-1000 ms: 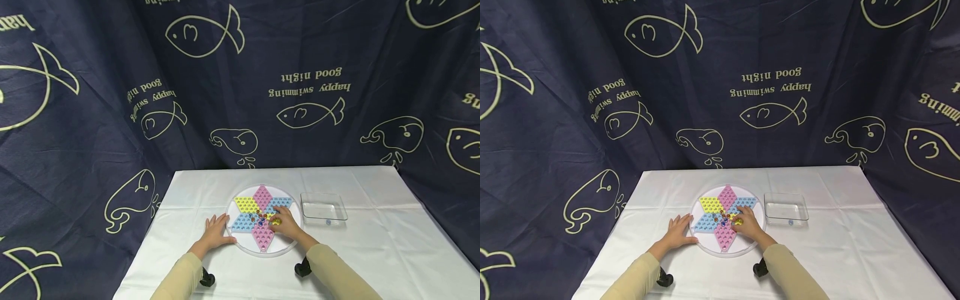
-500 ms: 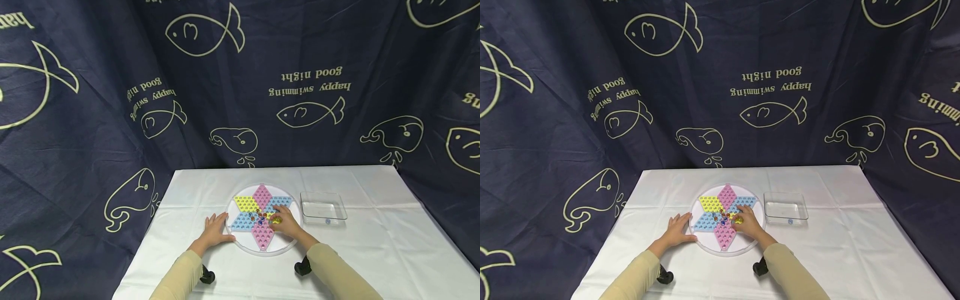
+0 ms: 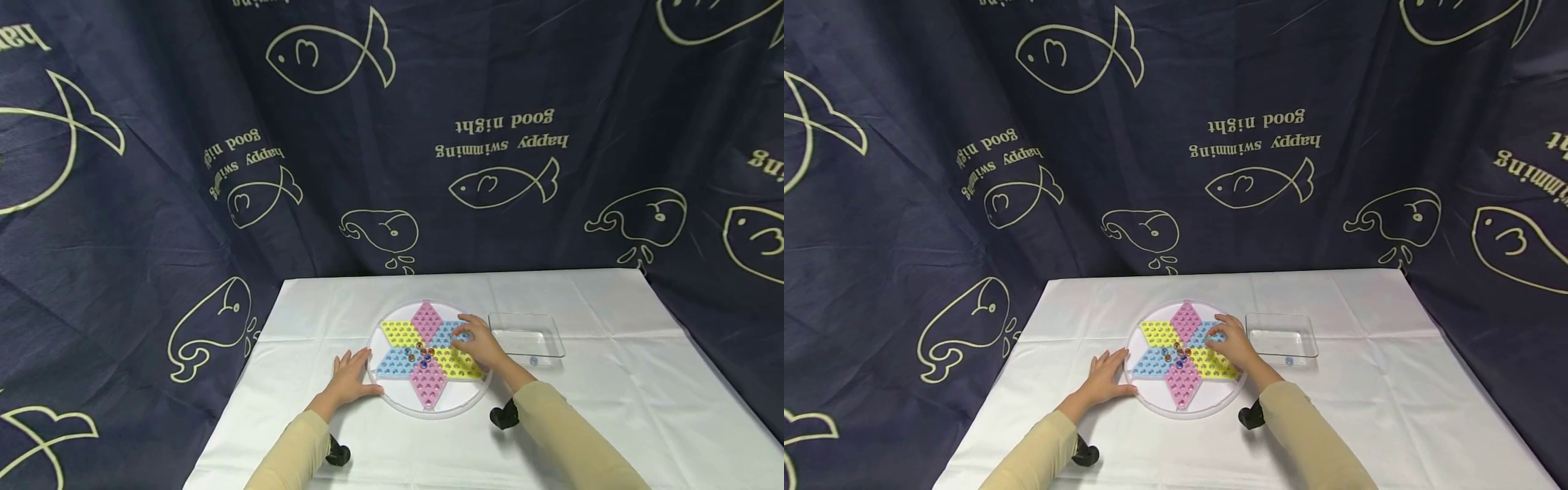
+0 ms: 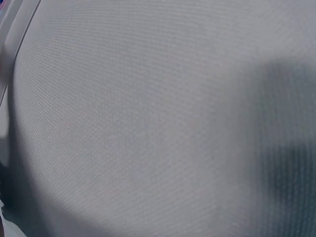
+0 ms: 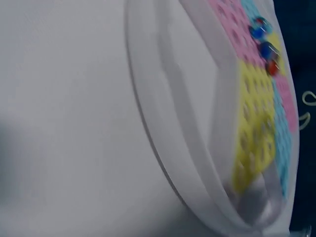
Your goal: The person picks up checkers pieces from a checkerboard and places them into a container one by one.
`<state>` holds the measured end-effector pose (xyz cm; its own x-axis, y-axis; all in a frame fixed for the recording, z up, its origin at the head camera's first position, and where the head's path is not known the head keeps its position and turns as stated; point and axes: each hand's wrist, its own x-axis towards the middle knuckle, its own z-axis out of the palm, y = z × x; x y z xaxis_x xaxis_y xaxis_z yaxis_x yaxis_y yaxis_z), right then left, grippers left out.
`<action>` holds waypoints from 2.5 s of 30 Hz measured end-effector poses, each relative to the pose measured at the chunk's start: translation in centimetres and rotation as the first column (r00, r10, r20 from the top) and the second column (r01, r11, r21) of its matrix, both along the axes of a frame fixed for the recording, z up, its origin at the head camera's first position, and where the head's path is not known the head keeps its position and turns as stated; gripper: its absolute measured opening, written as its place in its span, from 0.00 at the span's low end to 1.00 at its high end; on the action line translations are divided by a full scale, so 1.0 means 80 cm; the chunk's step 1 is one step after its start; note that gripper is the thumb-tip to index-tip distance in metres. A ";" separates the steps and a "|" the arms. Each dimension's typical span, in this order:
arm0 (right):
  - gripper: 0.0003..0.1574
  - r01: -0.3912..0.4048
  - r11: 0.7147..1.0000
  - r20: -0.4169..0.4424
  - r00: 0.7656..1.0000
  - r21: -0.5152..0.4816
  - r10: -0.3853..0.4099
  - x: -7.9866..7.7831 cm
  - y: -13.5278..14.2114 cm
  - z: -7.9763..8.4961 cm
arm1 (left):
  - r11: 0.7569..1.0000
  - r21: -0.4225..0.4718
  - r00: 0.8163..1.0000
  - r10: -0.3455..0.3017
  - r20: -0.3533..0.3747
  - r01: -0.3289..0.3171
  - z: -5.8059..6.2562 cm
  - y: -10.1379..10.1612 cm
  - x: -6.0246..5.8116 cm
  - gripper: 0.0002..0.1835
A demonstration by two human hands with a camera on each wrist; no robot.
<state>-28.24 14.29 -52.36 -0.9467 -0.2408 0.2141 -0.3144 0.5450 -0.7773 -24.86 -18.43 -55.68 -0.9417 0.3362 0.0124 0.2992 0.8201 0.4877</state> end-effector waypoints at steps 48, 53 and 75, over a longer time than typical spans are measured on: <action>0.12 0.213 0.950 -0.053 0.977 0.230 -0.207 0.009 0.173 0.014 | 0.999 -0.021 1.000 -0.024 -0.015 0.024 0.001 -0.002 -0.002 0.51; 0.11 0.207 0.949 -0.057 0.978 0.236 -0.200 0.013 0.176 0.010 | 0.999 -0.039 1.000 -0.031 0.004 0.031 0.004 -0.003 -0.008 0.52; 0.09 0.213 0.919 -0.111 0.976 0.333 -0.186 0.021 0.185 -0.002 | 0.999 -0.046 0.988 0.001 0.155 0.006 0.032 -0.001 -0.034 0.51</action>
